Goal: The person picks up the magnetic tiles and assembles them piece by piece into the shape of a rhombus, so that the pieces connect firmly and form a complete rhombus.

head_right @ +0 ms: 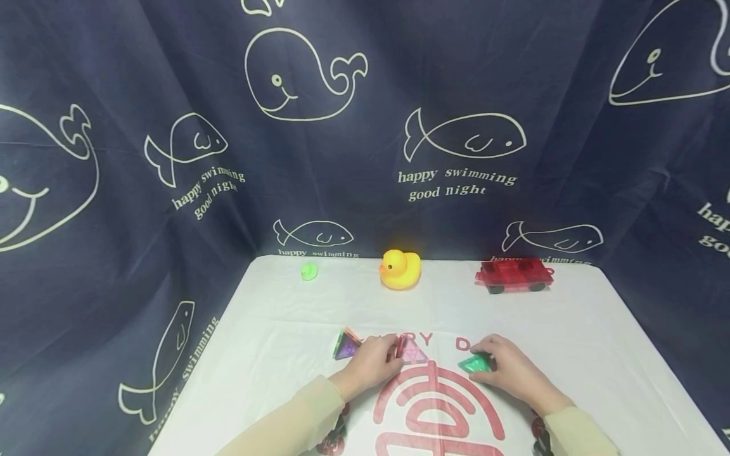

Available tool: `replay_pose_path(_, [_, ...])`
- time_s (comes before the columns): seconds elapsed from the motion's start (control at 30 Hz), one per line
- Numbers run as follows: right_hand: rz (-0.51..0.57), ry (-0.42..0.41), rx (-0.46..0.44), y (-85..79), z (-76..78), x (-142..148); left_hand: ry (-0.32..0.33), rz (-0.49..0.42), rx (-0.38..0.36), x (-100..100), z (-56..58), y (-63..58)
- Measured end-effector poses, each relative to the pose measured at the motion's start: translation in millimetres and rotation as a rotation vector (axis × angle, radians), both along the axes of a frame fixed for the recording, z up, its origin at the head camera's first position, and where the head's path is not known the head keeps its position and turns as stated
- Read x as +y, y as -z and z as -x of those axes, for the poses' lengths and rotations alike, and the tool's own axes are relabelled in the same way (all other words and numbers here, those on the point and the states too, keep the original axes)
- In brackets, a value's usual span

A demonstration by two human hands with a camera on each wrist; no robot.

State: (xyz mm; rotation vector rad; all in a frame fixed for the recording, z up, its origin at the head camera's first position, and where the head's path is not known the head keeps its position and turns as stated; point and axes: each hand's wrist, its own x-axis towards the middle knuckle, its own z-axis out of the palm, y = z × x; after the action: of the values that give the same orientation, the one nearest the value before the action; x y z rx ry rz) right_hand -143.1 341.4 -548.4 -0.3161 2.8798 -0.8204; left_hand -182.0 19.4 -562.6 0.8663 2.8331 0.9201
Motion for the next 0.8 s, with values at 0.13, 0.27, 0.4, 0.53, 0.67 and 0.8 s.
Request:
replay_pose_path(0.13, [-0.003,0.011,0.029,1.0,8.0,-9,-0.002,-0.002,-0.003,0,-0.3,0.0])
replay_pose_path(0.27, [0.008,0.015,0.075,3.1,14.1,-18,-0.005,0.009,-0.002,1,0.3,0.8])
replay_pose_path(0.4, [0.03,0.04,0.088,5.3,19.0,-27,-0.005,0.012,0.0,2,0.4,1.0])
replay_pose_path(0.53, [0.054,0.079,0.055,5.4,22.5,-37,-0.006,0.003,-0.001,1,-0.7,-0.3])
replay_pose_path(0.67, [0.052,0.118,0.058,5.5,25.9,-48,-0.011,0.01,0.003,1,-1.1,-1.2])
replay_pose_path(0.8, [0.06,0.162,0.083,6.8,28.2,-59,-0.02,0.034,0.005,2,-0.3,-0.5])
